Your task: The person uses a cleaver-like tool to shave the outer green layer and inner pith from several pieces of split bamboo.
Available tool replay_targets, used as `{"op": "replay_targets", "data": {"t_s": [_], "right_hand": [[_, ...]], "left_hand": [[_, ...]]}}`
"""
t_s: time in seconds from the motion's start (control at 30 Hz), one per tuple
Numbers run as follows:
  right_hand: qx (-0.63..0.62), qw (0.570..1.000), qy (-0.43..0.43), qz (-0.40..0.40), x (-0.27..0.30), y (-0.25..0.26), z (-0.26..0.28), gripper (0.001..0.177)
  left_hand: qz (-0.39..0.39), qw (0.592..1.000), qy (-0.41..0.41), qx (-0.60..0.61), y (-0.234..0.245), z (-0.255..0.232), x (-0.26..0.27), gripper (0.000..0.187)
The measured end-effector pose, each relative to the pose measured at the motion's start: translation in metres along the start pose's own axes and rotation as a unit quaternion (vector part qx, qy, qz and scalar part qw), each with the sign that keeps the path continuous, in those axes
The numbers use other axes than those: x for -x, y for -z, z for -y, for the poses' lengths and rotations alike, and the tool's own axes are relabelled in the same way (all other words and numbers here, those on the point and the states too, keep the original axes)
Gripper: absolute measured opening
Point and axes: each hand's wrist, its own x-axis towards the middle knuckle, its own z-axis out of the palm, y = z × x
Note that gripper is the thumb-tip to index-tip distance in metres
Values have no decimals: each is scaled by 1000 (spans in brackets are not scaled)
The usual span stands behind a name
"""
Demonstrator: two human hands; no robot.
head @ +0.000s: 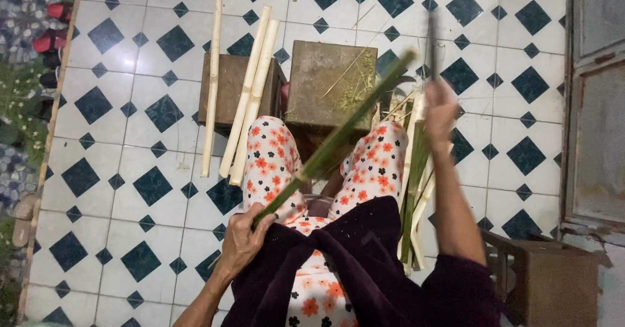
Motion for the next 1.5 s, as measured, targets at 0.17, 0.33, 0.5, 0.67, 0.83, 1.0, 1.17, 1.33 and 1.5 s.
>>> {"op": "replay_targets", "data": {"t_s": [0.17,0.33,0.5,0.67,0.83,1.0,1.17,1.33,1.5], "right_hand": [[-30,992,4,-120,4,16,12,48],[-62,987,46,144,118,-60,106,47],[117,942,174,261,161,-90,74,68],[34,992,-124,-8,61,-29,46,48],[-44,980,-176,-85,25,27,12,34],[-407,852,-315,95,78,-20,118,42],[-682,534,-332,374,113,-88,102,47],[-735,427,-299,434,115,-143,104,75],[-771,344,-309,439,111,-174,134,56]], "left_hand": [[-35,997,-53,-46,10,-31,-4,19],[10,995,-7,-99,1,-31,-39,26],[52,993,-25,-99,1,-25,-46,29],[68,991,-5,-113,21,-12,-20,26],[32,994,0,-102,28,-1,-6,25],[-13,989,-14,-148,28,-23,-27,26],[90,964,-2,-249,44,-33,-50,36],[152,909,-13,-387,103,-103,-63,18],[56,835,-80,-541,127,-131,-64,6]]}}
